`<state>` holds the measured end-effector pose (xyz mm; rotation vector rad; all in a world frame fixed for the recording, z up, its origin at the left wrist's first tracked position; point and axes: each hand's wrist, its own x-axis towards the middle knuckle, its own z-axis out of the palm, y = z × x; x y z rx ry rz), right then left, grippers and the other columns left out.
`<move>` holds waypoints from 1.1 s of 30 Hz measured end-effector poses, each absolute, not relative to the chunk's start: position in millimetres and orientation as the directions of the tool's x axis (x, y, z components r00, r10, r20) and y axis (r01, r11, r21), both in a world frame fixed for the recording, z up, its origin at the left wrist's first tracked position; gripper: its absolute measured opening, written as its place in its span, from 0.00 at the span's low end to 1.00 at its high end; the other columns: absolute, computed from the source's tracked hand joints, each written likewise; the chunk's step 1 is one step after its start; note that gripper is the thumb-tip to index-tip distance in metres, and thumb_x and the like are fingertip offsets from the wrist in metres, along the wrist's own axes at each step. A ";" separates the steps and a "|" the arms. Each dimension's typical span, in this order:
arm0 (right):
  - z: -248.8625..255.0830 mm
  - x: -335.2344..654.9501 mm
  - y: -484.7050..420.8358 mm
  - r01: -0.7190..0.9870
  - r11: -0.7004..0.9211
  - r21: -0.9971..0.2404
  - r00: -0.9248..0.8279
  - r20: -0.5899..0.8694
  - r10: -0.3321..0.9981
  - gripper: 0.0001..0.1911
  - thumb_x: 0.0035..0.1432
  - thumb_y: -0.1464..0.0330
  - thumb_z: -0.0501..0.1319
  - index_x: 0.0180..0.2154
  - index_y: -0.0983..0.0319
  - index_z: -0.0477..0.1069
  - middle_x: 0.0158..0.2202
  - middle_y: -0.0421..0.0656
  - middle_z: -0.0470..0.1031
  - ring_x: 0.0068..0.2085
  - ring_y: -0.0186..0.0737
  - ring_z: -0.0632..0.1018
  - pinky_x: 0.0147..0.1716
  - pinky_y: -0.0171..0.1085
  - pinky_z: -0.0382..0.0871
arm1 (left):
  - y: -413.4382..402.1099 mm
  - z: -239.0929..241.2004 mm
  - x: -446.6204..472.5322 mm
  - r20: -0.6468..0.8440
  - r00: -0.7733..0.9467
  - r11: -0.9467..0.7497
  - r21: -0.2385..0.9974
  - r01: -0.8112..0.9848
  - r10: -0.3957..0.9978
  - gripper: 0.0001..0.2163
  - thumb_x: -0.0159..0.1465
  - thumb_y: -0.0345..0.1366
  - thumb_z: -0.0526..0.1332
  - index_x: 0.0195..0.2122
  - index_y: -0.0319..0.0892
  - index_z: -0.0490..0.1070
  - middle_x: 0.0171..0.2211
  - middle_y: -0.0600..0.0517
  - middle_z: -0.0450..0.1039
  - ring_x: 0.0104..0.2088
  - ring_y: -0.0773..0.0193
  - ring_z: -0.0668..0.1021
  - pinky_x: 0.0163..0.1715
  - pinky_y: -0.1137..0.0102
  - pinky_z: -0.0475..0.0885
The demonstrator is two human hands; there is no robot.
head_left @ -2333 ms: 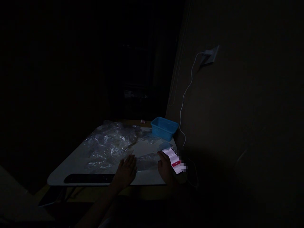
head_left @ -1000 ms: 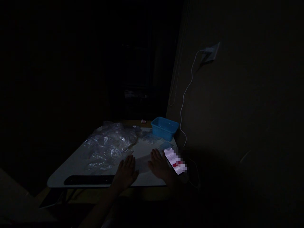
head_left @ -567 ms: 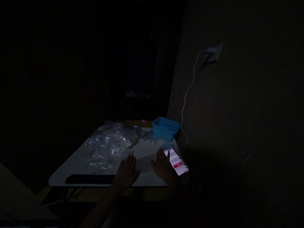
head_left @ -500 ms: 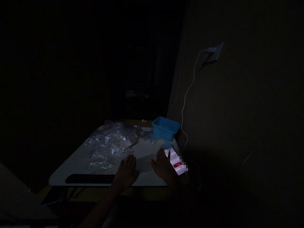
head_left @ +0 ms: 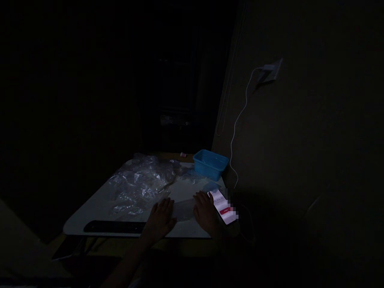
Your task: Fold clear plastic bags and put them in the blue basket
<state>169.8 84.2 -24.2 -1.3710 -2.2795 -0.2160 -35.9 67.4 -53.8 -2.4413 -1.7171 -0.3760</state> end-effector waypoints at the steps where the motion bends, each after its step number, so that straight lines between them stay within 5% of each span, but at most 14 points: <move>1: -21.0 170.0 83.5 0.851 0.511 -0.120 -0.405 0.470 0.785 0.19 0.55 0.71 0.48 0.49 0.62 0.62 0.51 0.47 0.63 0.55 0.42 0.58 0.55 0.47 0.41 | 67.1 -52.9 -36.3 0.290 0.327 -0.354 0.046 0.934 0.899 0.26 0.58 0.43 0.48 0.57 0.39 0.52 0.57 0.43 0.53 0.57 0.53 0.56 0.52 0.56 0.51; 8: 3.2 157.7 107.0 0.774 0.596 -0.212 -0.540 0.269 0.797 0.22 0.45 0.70 0.57 0.46 0.57 0.65 0.45 0.41 0.70 0.45 0.40 0.69 0.45 0.38 0.60 | 66.7 -50.6 -40.3 0.365 0.376 -0.440 0.110 0.891 0.852 0.26 0.58 0.45 0.50 0.57 0.44 0.51 0.54 0.47 0.60 0.53 0.54 0.61 0.50 0.57 0.54; 13: 7.5 147.6 138.3 0.844 0.427 -0.325 -0.470 -0.064 0.880 0.26 0.37 0.66 0.63 0.44 0.57 0.67 0.37 0.41 0.74 0.37 0.41 0.74 0.33 0.35 0.65 | 69.0 -51.8 -42.1 0.418 0.388 -0.472 0.116 0.874 0.821 0.26 0.57 0.45 0.52 0.56 0.44 0.53 0.52 0.47 0.61 0.52 0.56 0.62 0.48 0.60 0.57; 21: 9.5 144.7 152.9 0.829 0.360 -0.428 -0.511 -0.316 0.800 0.04 0.34 0.70 0.65 0.18 0.64 0.71 0.14 0.34 0.66 0.20 0.32 0.69 0.19 0.29 0.58 | 70.3 -50.8 -39.8 0.462 0.341 -0.467 0.193 0.863 0.819 0.24 0.55 0.44 0.55 0.52 0.41 0.59 0.49 0.46 0.65 0.49 0.55 0.65 0.47 0.59 0.60; 24: 8.1 149.1 153.8 0.824 0.313 -0.472 -0.494 -0.330 0.804 0.04 0.35 0.70 0.65 0.19 0.64 0.71 0.14 0.33 0.63 0.19 0.30 0.66 0.18 0.28 0.56 | 71.6 -48.8 -41.0 0.453 0.296 -0.462 0.315 0.829 0.841 0.21 0.55 0.44 0.55 0.49 0.40 0.63 0.46 0.45 0.67 0.47 0.53 0.67 0.47 0.58 0.60; 27: 8.5 156.5 152.1 0.796 0.232 -0.559 -0.479 -0.348 0.806 0.04 0.37 0.69 0.64 0.21 0.63 0.72 0.16 0.34 0.65 0.20 0.29 0.66 0.19 0.28 0.56 | 75.0 -47.2 -44.5 0.400 0.210 -0.420 0.562 0.713 0.892 0.19 0.57 0.45 0.52 0.45 0.41 0.68 0.43 0.45 0.70 0.44 0.55 0.70 0.45 0.60 0.62; 30: 9.2 161.4 147.1 0.730 0.154 -0.665 -0.495 -0.359 0.791 0.05 0.40 0.68 0.62 0.25 0.63 0.72 0.19 0.35 0.68 0.21 0.30 0.68 0.20 0.28 0.58 | 79.5 -43.6 -46.3 0.280 0.114 -0.301 0.848 0.436 0.953 0.20 0.55 0.48 0.53 0.41 0.40 0.70 0.41 0.45 0.72 0.42 0.56 0.72 0.42 0.63 0.65; 33: 5.3 160.8 141.2 0.579 0.072 -0.812 -0.498 -0.282 0.820 0.08 0.41 0.67 0.62 0.26 0.63 0.72 0.20 0.36 0.69 0.23 0.30 0.69 0.22 0.29 0.59 | 84.2 -35.1 -41.9 0.120 0.077 -0.127 0.987 0.100 0.990 0.22 0.50 0.50 0.58 0.40 0.38 0.71 0.37 0.45 0.73 0.37 0.57 0.74 0.37 0.65 0.67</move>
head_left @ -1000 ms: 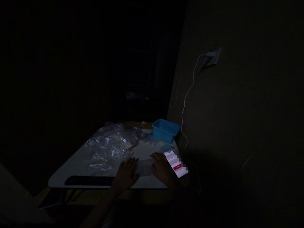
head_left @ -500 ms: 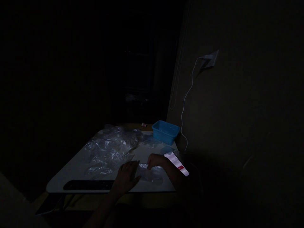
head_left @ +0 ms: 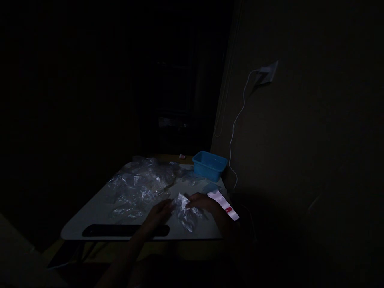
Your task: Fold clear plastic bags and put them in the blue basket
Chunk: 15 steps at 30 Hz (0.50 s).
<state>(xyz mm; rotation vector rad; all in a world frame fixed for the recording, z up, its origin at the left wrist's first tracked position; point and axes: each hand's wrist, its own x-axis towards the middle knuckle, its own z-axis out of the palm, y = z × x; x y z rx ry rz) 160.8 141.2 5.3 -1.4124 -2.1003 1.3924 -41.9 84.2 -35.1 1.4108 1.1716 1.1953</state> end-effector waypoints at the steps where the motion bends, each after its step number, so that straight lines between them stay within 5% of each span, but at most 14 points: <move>1: 2.6 160.0 139.6 0.490 0.037 -0.871 -0.494 -0.243 0.835 0.08 0.40 0.67 0.62 0.26 0.64 0.72 0.21 0.36 0.69 0.24 0.31 0.69 0.23 0.29 0.59 | 86.1 -31.8 -39.2 0.082 0.097 -0.083 0.997 0.008 0.992 0.22 0.49 0.49 0.60 0.39 0.38 0.71 0.34 0.46 0.74 0.35 0.58 0.74 0.35 0.66 0.68; 4: -7.0 159.2 136.6 0.239 -0.042 -0.970 -0.455 -0.150 0.878 0.08 0.38 0.66 0.63 0.24 0.65 0.70 0.20 0.36 0.68 0.24 0.31 0.68 0.24 0.30 0.59 | 93.7 -25.0 -30.3 0.039 0.120 -0.022 0.990 -0.137 0.992 0.19 0.46 0.47 0.63 0.32 0.37 0.72 0.22 0.52 0.71 0.25 0.65 0.73 0.27 0.72 0.66; 7: -15.7 163.2 136.3 0.184 0.004 -0.983 -0.440 -0.078 0.895 0.09 0.37 0.65 0.64 0.21 0.65 0.69 0.18 0.35 0.66 0.23 0.29 0.66 0.23 0.30 0.56 | 103.0 -25.0 -24.4 0.008 0.041 -0.003 0.994 -0.112 0.999 0.16 0.45 0.47 0.63 0.25 0.37 0.70 0.13 0.59 0.60 0.15 0.73 0.64 0.17 0.76 0.59; 15: -27.8 172.8 133.6 0.040 0.064 -0.997 -0.450 0.039 0.892 0.13 0.39 0.61 0.64 0.25 0.65 0.72 0.24 0.40 0.71 0.27 0.36 0.71 0.29 0.35 0.61 | 112.4 -27.9 -15.8 0.050 0.115 -0.033 0.988 -0.150 0.992 0.16 0.47 0.48 0.62 0.20 0.38 0.65 0.15 0.59 0.58 0.16 0.74 0.60 0.17 0.77 0.54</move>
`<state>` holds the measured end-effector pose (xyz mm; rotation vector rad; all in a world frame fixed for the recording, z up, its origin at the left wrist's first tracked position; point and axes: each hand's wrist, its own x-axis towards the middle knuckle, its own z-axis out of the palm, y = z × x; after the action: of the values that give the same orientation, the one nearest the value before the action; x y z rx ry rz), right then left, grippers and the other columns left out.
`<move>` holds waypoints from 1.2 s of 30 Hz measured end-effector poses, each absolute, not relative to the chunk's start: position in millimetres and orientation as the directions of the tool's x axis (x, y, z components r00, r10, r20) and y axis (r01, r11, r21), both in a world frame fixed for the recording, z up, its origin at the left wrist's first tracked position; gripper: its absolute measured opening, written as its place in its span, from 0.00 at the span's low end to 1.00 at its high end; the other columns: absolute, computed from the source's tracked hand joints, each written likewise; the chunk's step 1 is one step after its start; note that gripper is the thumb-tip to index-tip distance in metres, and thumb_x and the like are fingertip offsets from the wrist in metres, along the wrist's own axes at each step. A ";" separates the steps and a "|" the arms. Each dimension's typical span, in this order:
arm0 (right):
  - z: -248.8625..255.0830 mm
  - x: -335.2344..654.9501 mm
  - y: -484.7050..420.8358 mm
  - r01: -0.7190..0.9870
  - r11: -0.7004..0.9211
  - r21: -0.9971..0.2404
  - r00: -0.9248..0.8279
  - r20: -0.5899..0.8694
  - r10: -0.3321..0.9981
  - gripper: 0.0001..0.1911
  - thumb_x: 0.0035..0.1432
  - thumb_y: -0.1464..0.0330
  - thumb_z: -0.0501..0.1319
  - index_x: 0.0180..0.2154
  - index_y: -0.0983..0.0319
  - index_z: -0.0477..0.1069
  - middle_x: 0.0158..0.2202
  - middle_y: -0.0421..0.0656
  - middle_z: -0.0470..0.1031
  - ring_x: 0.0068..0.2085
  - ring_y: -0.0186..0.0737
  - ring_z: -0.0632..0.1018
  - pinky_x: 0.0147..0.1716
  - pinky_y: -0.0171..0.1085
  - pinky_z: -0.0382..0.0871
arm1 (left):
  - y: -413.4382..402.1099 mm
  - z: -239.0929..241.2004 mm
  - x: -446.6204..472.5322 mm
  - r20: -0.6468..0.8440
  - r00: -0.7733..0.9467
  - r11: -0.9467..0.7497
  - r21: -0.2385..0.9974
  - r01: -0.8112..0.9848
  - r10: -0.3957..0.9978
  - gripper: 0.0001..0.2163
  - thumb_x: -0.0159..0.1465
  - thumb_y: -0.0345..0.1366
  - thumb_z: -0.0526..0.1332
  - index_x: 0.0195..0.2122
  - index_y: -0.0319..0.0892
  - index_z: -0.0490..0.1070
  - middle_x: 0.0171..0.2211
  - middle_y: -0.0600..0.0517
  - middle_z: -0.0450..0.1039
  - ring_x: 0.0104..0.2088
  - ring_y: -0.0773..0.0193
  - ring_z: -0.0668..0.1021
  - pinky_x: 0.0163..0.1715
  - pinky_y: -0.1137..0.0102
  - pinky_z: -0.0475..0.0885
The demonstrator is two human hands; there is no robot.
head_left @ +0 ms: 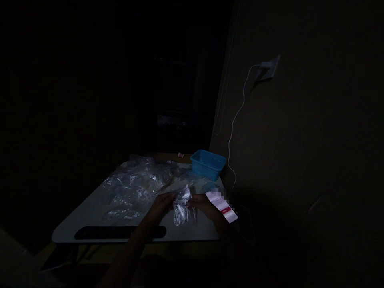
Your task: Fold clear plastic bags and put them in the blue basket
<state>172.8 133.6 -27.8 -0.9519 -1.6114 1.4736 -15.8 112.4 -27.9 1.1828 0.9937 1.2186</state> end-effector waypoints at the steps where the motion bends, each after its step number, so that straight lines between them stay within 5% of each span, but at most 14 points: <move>1: -27.6 172.8 131.9 0.005 0.062 -0.998 -0.442 0.053 0.895 0.14 0.39 0.60 0.64 0.26 0.65 0.72 0.25 0.41 0.72 0.29 0.36 0.72 0.31 0.36 0.61 | 111.5 -27.6 -14.0 0.043 0.144 -0.027 0.993 -0.111 0.989 0.16 0.47 0.48 0.62 0.20 0.38 0.65 0.15 0.59 0.57 0.16 0.75 0.59 0.16 0.77 0.52; 10: -29.0 171.2 123.3 0.114 0.143 -0.983 -0.399 0.087 0.913 0.15 0.46 0.58 0.59 0.30 0.63 0.72 0.28 0.40 0.73 0.33 0.39 0.72 0.35 0.37 0.62 | 108.8 -24.7 -11.3 0.061 0.186 -0.094 0.980 0.175 0.981 0.19 0.45 0.51 0.60 0.16 0.38 0.64 0.13 0.60 0.54 0.17 0.74 0.56 0.17 0.76 0.50; 24: -31.8 169.9 121.4 0.094 0.162 -0.982 -0.365 0.117 0.924 0.14 0.45 0.58 0.58 0.28 0.62 0.72 0.27 0.40 0.72 0.32 0.40 0.71 0.34 0.37 0.62 | 108.5 -31.7 -15.9 0.034 0.217 -0.044 0.998 0.040 0.976 0.16 0.46 0.48 0.61 0.17 0.38 0.63 0.13 0.61 0.53 0.16 0.75 0.54 0.17 0.77 0.49; 30: -34.8 168.8 124.2 0.036 0.156 -0.987 -0.368 0.132 0.920 0.13 0.45 0.60 0.58 0.30 0.62 0.72 0.29 0.41 0.73 0.35 0.41 0.72 0.36 0.38 0.63 | 109.8 -30.3 -14.9 0.062 0.224 -0.069 0.997 0.020 0.973 0.17 0.44 0.49 0.62 0.22 0.37 0.70 0.15 0.58 0.61 0.17 0.74 0.59 0.17 0.77 0.52; 36: -32.1 168.3 121.9 0.040 0.154 -0.987 -0.333 0.132 0.934 0.10 0.45 0.64 0.58 0.28 0.62 0.72 0.28 0.41 0.73 0.34 0.41 0.72 0.37 0.38 0.62 | 106.3 -26.4 -15.3 0.039 0.153 -0.043 0.999 0.024 0.987 0.13 0.44 0.44 0.62 0.16 0.38 0.68 0.12 0.58 0.60 0.15 0.73 0.59 0.17 0.76 0.54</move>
<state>168.3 121.9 -32.1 -0.9688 -1.5678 1.3033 -15.3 106.3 -26.4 1.3280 1.0952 1.1114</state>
